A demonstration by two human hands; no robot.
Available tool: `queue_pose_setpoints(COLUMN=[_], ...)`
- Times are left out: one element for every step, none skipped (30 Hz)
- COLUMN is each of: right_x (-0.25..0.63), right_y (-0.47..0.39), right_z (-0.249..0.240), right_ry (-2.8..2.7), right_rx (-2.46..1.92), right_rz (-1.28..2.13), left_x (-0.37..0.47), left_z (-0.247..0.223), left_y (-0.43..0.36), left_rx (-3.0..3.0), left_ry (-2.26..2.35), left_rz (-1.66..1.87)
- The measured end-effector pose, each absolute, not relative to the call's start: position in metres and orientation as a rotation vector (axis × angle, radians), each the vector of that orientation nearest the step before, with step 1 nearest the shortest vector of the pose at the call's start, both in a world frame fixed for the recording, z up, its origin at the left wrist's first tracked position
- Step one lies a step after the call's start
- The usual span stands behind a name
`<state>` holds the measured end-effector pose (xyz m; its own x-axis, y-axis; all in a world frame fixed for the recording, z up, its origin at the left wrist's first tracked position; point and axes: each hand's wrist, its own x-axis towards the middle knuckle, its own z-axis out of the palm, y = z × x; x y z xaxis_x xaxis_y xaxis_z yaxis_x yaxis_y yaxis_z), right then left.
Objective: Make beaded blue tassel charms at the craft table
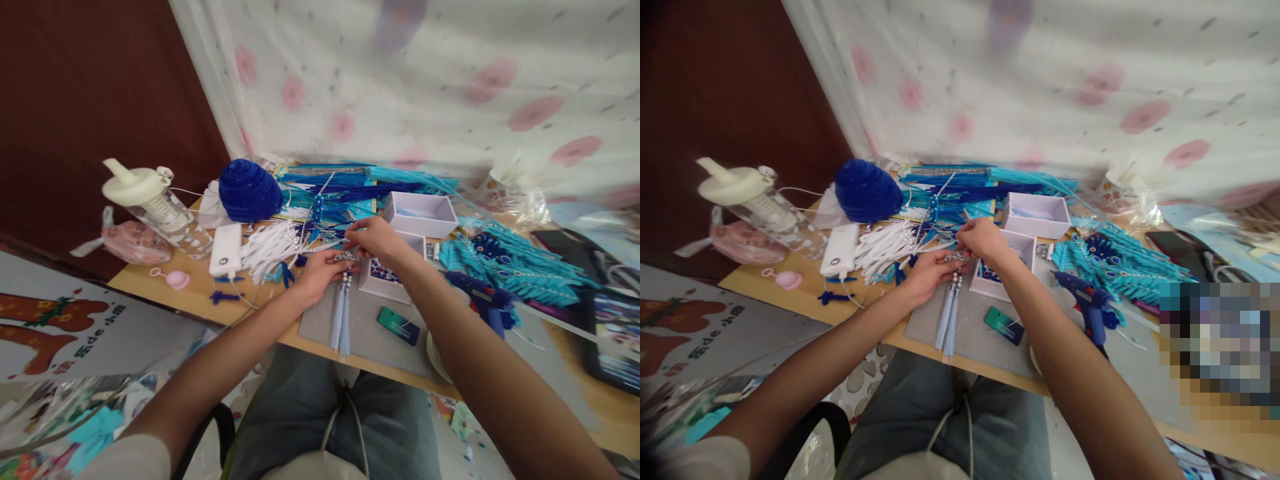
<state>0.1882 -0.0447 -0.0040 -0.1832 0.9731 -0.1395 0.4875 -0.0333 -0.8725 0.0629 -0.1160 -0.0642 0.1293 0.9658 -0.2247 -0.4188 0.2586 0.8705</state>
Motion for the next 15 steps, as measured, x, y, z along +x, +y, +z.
queue_pose_setpoints(right_x=[0.1882,0.1879,0.1875,0.1871,0.1866,0.1863,0.1862,0.1862,0.1865,0.1870,0.1875,0.1880,0.1885,0.1888,0.1890], right_y=[-0.0449,-0.0453,-0.0458,-0.0464,-0.0470,-0.0476,-0.0481,-0.0485,-0.0489,-0.0491,-0.0493,-0.0493,-0.0492,-0.0488,-0.0484], right_z=[-0.0025,-0.0008,0.0011,0.0028,0.0042,0.0053,0.0060,0.0064,0.0064,0.0062,0.0059,0.0054,0.0049,0.0045,0.0040], right_ry=[-1.716,-1.713,-1.702,-1.684,-1.656,-1.622,-1.595,-1.576,-1.559,-1.538,-1.523,-1.521,-1.532,-1.550,-1.567], right_rx=[-1.562,-1.582,-1.584,-1.581,-1.581,-1.578,-1.572,-1.562,-1.551,-1.540,-1.526,-1.513,-1.505,-1.503,-1.507], right_rz=[1.240,1.311,1.337,1.351,1.362,1.369,1.374,1.383,1.399,1.419,1.436,1.447,1.453,1.450,1.444], left_x=[0.0630,0.0632,0.0633,0.0635,0.0635,0.0636,0.0635,0.0634,0.0633,0.0632,0.0631,0.0631,0.0632,0.0632,0.0633], left_z=[-0.0641,-0.0639,-0.0638,-0.0637,-0.0637,-0.0638,-0.0640,-0.0642,-0.0645,-0.0647,-0.0650,-0.0651,-0.0652,-0.0652,-0.0651], left_y=[-0.1160,-0.1159,-0.1158,-0.1156,-0.1154,-0.1153,-0.1152,-0.1153,-0.1153,-0.1154,-0.1156,-0.1157,-0.1158,-0.1159,-0.1159], left_rx=[0.744,0.748,0.751,0.752,0.751,0.747,0.742,0.739,0.737,0.736,0.735,0.735,0.737,0.739,0.742], left_ry=[0.933,0.931,0.927,0.925,0.924,0.925,0.927,0.931,0.936,0.940,0.944,0.947,0.946,0.944,0.941], left_rz=[1.153,1.153,1.154,1.153,1.153,1.152,1.151,1.150,1.148,1.146,1.146,1.147,1.148,1.150,1.151])
